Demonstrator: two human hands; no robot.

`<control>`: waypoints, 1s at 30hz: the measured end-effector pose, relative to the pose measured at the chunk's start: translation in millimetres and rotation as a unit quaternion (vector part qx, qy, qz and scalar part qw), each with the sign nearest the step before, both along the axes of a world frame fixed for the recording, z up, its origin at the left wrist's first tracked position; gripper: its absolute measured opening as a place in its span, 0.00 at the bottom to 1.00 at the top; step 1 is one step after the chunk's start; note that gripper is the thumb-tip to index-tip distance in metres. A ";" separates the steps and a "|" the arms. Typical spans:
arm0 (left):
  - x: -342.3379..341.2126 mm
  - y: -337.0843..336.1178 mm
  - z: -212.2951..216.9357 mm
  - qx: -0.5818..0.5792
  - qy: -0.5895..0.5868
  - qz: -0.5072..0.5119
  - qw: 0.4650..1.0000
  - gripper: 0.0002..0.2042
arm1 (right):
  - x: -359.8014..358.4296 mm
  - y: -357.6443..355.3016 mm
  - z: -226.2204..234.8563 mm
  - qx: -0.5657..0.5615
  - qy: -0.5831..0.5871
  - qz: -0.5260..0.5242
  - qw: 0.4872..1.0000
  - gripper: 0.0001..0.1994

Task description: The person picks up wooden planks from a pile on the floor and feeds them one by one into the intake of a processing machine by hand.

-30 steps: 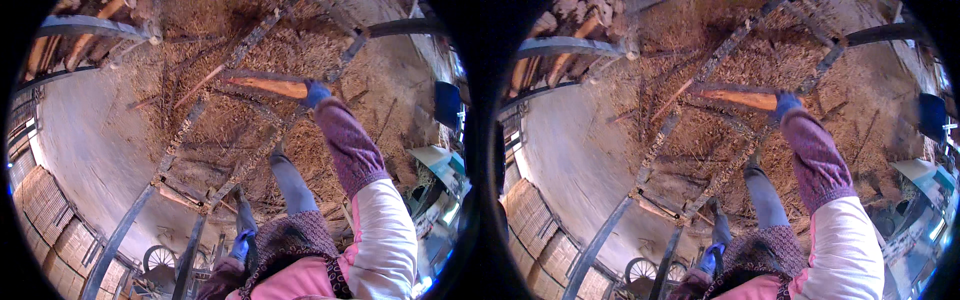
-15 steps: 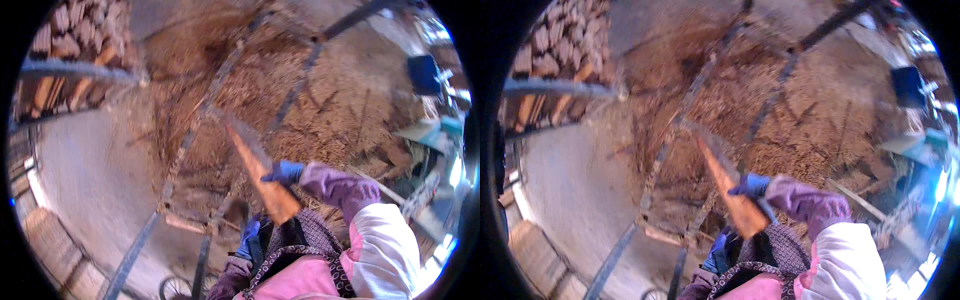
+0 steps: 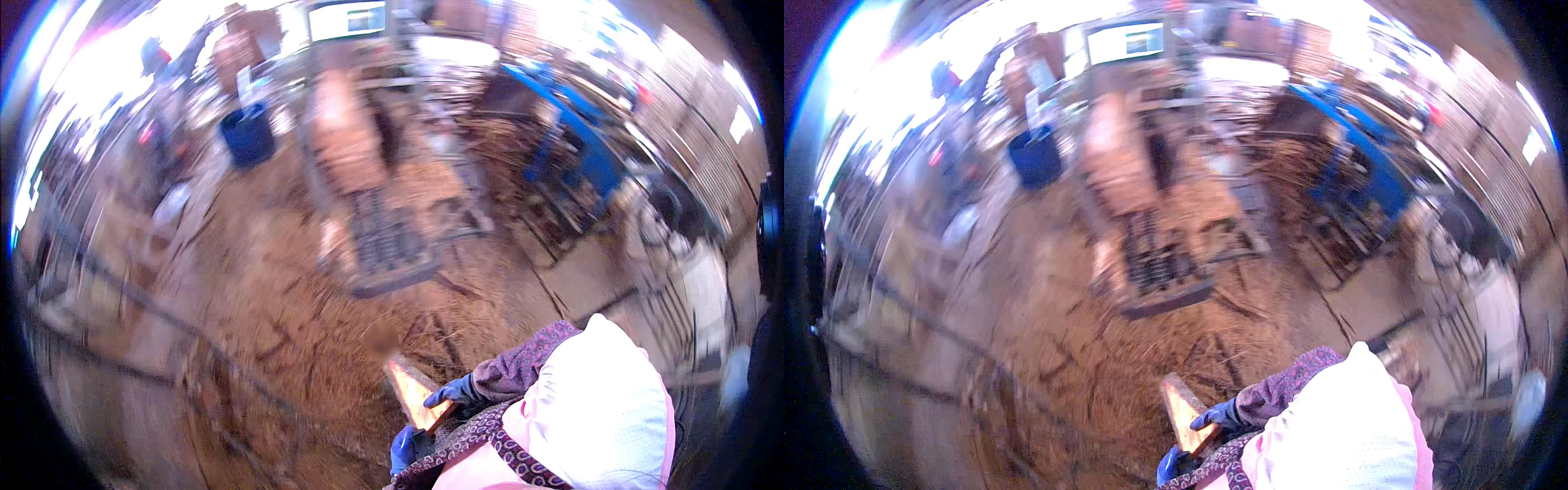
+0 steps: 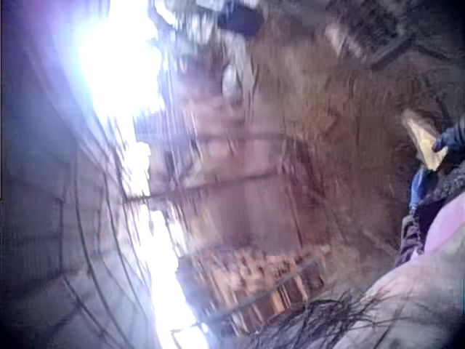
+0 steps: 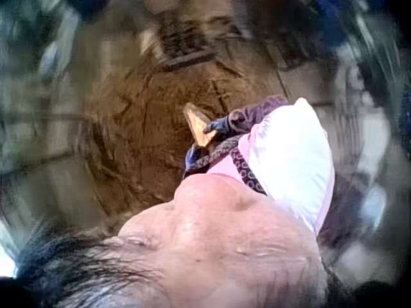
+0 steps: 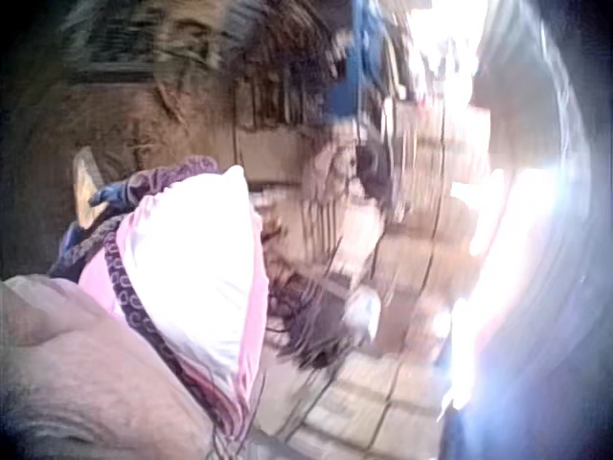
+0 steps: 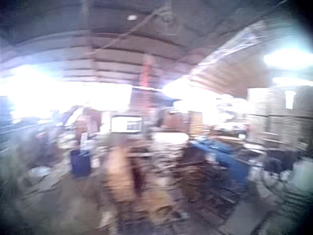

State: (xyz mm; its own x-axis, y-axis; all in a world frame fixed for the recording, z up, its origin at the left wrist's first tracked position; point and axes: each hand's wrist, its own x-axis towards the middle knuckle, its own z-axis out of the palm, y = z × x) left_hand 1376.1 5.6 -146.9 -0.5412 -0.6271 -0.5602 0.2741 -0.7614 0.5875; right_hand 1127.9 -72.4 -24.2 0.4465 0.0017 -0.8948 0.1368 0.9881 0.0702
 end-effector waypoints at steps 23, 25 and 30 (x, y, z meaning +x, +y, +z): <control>-516.4 -203.4 77.8 -0.379 -0.172 -0.317 0.852 0.18 | -623.8 99.8 106.4 -0.505 0.501 -0.399 0.578 0.27; -625.1 -206.5 173.3 -0.510 -0.094 -0.294 0.803 0.20 | -648.9 93.1 142.4 -0.468 0.477 -0.358 0.653 0.28; -833.4 -245.1 274.9 -0.188 0.111 -0.399 0.891 0.23 | -691.4 49.8 184.7 -0.508 0.373 -0.370 0.683 0.27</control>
